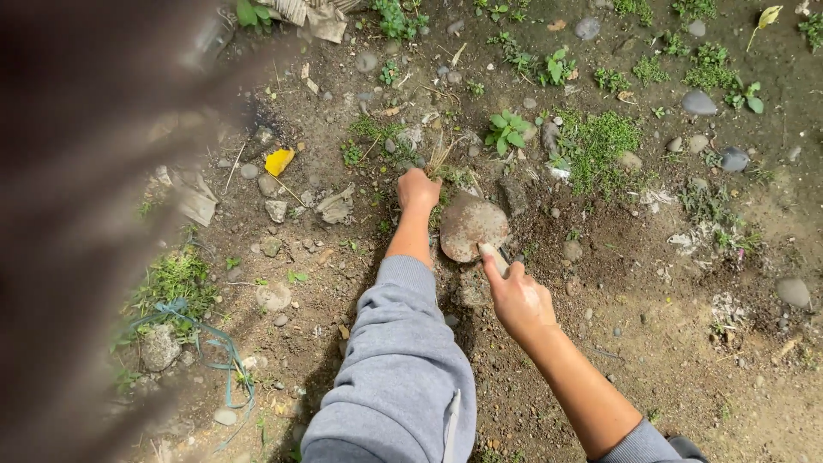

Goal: The person is weeding a garden patch by using a hand trowel to loosen the soil and then pulling out weeds and grass by hand.

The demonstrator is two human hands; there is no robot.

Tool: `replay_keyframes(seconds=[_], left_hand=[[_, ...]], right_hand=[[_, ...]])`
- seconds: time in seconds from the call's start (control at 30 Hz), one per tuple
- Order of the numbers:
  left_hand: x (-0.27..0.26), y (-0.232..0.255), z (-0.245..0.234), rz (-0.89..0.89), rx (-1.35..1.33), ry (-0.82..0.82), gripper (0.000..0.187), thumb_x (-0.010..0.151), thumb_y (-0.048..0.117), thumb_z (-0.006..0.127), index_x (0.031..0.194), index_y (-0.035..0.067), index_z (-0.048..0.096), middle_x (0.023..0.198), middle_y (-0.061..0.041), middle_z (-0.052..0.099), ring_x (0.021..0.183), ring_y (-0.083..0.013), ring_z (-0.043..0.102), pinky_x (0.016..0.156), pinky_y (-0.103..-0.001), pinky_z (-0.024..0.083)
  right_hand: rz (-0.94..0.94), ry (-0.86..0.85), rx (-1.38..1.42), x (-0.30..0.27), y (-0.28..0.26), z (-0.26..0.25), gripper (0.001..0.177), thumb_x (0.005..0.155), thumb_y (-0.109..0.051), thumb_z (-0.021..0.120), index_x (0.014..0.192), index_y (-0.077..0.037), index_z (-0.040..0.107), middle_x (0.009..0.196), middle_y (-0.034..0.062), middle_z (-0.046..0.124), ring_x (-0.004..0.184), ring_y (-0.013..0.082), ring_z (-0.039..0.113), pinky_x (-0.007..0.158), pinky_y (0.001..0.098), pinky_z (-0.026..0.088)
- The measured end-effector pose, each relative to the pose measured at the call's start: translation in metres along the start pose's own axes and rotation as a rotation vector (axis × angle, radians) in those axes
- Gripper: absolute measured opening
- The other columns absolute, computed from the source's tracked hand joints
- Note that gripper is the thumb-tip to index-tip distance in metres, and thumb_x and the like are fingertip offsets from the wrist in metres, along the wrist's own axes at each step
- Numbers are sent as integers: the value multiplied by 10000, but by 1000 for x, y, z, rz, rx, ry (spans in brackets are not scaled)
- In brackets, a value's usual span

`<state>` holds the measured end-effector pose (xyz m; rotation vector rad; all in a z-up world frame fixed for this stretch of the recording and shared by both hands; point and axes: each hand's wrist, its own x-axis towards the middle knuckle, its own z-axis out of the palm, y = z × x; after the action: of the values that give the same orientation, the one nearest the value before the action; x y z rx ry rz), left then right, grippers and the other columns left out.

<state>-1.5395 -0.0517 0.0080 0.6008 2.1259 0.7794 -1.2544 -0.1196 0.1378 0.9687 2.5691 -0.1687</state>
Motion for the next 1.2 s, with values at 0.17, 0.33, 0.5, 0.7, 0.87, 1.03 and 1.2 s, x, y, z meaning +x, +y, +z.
replay_keyframes(seconds=[0.17,0.33,0.5,0.7,0.87,1.03,1.2], left_hand=[[5,-51,-33,-177,-15,197,395,1036,237,659,1258,-83,722,1030,-269,771,818,-318,793,626,-447,692],[-22,-72,-76,-199,152,204,431,1016,264,710,1296,-64,723,1295,-284,712,1147,-404,736,859,-547,669],[-17,-91,-77,-235,50,203,499,1025,320,681,1417,12,672,1360,-231,686,1258,-374,688,946,-557,631],[-34,-64,-89,-221,-11,192,555,1025,368,693,1460,29,633,1378,-210,693,1302,-366,666,976,-535,623],[-42,-58,-117,-240,-112,209,602,1062,357,652,1523,-17,546,1438,-267,636,1349,-386,628,1013,-554,609],[-31,-38,-120,-292,-283,327,690,1061,446,653,1544,-26,514,1489,-276,602,1397,-383,594,1057,-584,571],[-18,-40,-92,-358,-654,423,669,1053,331,679,1499,-138,508,1484,-371,562,1456,-454,513,1210,-591,435]], right_hand=[[13,106,11,7,16,-34,341,1097,-298,483,1432,-278,540,994,186,704,713,321,800,622,474,663],[18,225,-46,31,19,-7,318,1065,-304,544,1382,-295,556,998,155,692,688,340,792,634,501,651],[43,215,31,25,24,-53,229,1040,-386,616,1232,-300,707,883,137,729,728,389,798,645,510,654],[21,249,34,78,-29,-74,241,1050,-358,595,1250,-359,729,829,89,741,696,302,795,596,442,656],[6,160,41,170,-49,-67,219,1043,-324,598,1162,-290,780,812,117,765,720,312,796,634,459,660],[-76,99,-49,200,-40,-168,202,981,-320,704,1127,-257,828,929,183,822,860,420,812,773,545,654],[-37,-27,-127,199,-69,-196,236,983,-304,700,1165,-268,846,981,104,855,880,347,825,869,513,652]])
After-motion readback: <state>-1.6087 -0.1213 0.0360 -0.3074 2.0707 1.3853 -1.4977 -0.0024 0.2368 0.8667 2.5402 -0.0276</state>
